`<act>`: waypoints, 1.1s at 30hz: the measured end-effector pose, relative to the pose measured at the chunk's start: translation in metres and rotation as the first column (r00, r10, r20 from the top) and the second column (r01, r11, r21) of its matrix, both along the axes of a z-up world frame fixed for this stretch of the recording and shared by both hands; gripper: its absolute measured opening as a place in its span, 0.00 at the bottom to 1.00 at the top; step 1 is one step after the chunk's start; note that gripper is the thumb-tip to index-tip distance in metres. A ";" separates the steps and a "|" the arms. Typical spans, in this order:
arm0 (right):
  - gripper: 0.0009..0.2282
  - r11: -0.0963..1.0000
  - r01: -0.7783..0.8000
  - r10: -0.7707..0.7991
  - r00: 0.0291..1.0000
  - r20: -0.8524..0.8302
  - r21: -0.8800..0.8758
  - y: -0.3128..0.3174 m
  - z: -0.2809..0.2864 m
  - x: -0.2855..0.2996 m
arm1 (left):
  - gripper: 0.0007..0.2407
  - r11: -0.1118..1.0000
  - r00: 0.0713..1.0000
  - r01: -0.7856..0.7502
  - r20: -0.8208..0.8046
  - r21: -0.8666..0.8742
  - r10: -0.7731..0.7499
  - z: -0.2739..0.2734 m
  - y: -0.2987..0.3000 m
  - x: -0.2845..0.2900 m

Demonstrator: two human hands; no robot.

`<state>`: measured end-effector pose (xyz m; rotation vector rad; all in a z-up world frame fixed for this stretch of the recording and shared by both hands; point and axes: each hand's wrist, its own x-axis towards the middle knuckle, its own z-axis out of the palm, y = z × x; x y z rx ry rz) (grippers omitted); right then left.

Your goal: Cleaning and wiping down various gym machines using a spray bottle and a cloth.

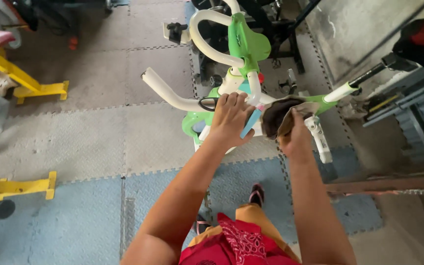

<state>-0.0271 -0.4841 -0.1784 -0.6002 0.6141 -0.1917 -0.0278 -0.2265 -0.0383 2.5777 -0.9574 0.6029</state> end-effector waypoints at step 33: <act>0.39 -0.482 -0.028 0.662 0.644 -0.384 -0.876 0.027 0.082 0.337 | 0.23 0.830 0.791 -0.490 -0.264 0.266 0.552 0.002 -0.132 0.029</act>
